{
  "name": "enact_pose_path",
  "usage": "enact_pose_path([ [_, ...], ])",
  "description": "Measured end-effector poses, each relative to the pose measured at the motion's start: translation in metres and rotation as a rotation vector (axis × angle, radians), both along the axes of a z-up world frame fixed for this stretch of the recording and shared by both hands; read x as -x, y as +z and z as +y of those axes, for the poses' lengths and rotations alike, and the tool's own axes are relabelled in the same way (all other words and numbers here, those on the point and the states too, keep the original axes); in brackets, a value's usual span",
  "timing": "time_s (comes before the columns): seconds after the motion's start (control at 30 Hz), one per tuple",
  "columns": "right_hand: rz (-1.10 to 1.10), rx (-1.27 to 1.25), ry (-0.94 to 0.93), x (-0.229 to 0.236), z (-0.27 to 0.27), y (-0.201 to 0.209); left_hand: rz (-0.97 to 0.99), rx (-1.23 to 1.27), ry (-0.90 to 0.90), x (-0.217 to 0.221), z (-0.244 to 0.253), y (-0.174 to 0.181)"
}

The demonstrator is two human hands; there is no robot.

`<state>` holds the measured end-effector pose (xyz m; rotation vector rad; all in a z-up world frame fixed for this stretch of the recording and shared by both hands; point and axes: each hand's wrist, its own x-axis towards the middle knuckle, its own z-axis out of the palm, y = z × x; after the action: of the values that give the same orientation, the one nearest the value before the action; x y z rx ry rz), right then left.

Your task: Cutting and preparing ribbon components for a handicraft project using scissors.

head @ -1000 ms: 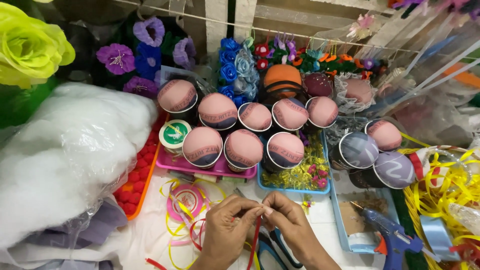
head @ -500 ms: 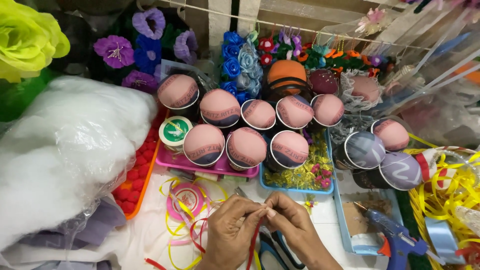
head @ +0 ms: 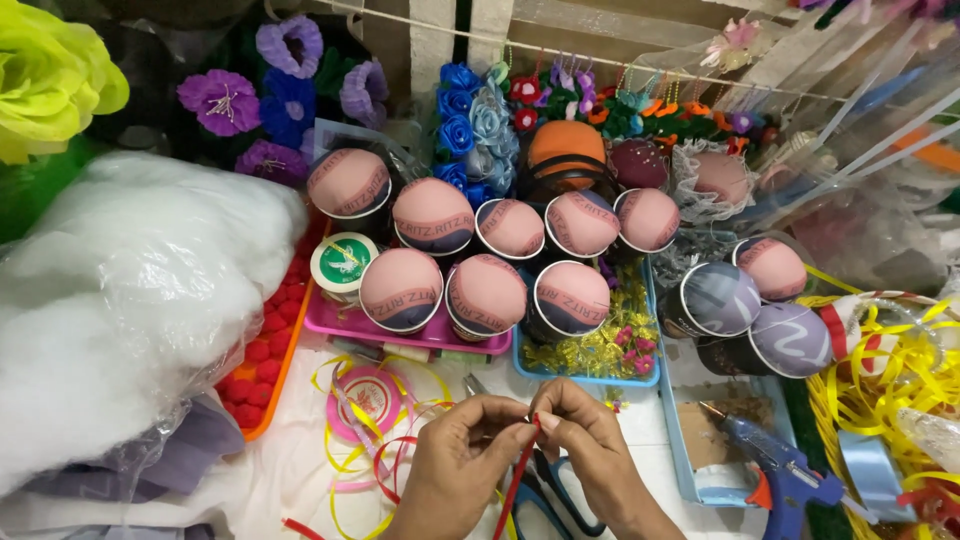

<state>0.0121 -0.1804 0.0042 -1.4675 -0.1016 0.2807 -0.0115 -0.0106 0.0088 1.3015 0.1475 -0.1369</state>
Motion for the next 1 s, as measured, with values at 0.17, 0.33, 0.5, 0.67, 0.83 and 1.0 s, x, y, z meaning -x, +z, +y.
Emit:
enact_pose_path([
  [0.17,-0.093,0.128,0.011,0.0,0.002,0.005,0.157,0.044,-0.047,0.001,0.001,-0.002],
  [0.33,-0.231,0.249,0.024,0.002,0.007,0.011,0.221,0.023,-0.043,0.0,0.0,-0.012],
  [0.5,-0.441,0.44,0.011,0.002,0.012,0.013,0.283,0.05,-0.046,-0.002,0.0,-0.02],
  [0.67,-0.623,0.525,0.004,0.002,0.017,0.018,0.249,0.0,-0.069,-0.002,0.003,-0.014],
  [0.83,-0.811,0.658,-0.005,0.004,0.019,0.023,0.225,-0.079,-0.042,-0.003,0.005,-0.012],
  [1.0,-0.948,0.792,-0.022,0.003,0.019,0.021,0.18,-0.04,-0.016,-0.005,0.003,-0.028],
])
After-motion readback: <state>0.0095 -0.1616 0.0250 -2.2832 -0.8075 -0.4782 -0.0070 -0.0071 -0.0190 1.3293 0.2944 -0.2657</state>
